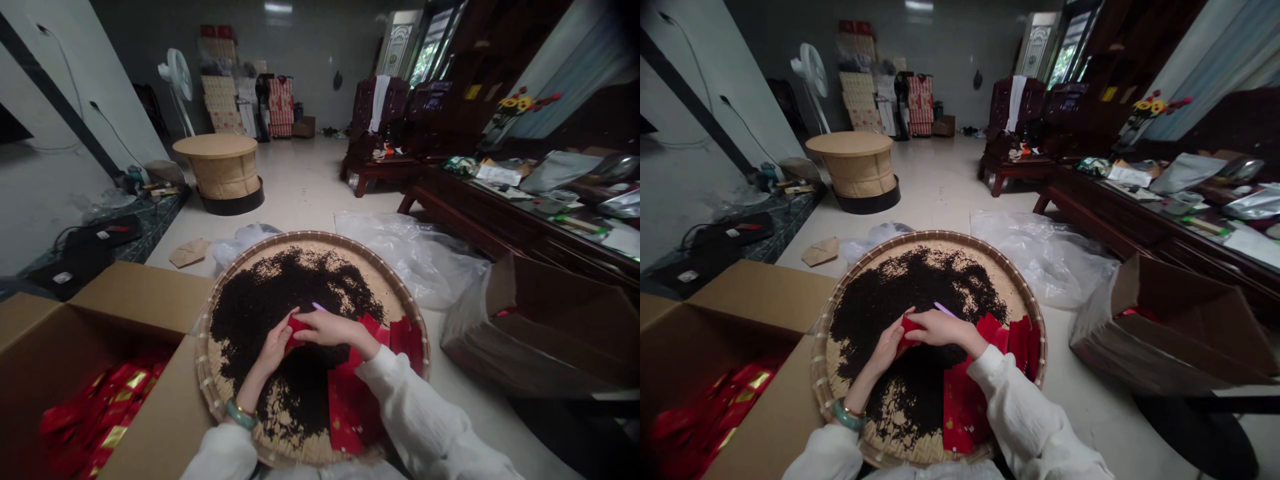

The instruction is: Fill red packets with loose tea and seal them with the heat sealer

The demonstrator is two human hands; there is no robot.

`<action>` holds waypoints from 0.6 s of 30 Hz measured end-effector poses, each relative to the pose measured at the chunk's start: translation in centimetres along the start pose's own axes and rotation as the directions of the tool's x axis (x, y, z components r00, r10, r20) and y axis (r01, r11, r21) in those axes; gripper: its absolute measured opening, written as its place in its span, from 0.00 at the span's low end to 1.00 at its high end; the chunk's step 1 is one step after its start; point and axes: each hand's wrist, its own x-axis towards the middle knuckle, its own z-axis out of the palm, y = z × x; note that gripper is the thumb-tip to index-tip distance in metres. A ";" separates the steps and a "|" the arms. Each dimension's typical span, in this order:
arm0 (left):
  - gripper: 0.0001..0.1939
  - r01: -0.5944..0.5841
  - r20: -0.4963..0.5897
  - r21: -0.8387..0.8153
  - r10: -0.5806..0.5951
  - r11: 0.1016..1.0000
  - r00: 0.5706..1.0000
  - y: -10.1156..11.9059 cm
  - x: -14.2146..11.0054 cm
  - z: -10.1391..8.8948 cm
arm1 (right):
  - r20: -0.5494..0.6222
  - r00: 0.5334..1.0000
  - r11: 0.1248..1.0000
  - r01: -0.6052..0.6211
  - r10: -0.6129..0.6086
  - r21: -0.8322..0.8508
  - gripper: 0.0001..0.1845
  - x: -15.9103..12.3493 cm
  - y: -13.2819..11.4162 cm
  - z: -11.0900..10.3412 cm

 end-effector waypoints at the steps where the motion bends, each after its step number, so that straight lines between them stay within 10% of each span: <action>1: 0.37 -0.018 0.007 0.065 0.018 0.998 1.000 0.0 0.0 -0.1 | 0.032 0.999 1.000 -0.001 0.001 0.015 0.10 0.0 0.2 0.2; 5: 0.31 -0.104 0.086 0.277 0.083 0.955 0.993 0.6 -0.1 -0.6 | 0.121 0.993 1.000 -0.011 0.008 0.021 0.17 0.3 1.4 1.2; 10: 0.27 -0.096 0.097 0.366 0.064 0.926 0.993 1.2 -0.4 -0.9 | -0.071 0.990 0.991 0.125 -0.122 0.038 0.18 0.1 2.2 1.6; 18: 0.29 -0.094 0.107 0.359 0.059 0.929 0.993 0.5 -0.5 -1.0 | 0.064 0.994 0.987 -0.101 0.094 0.125 0.20 -0.5 1.3 1.0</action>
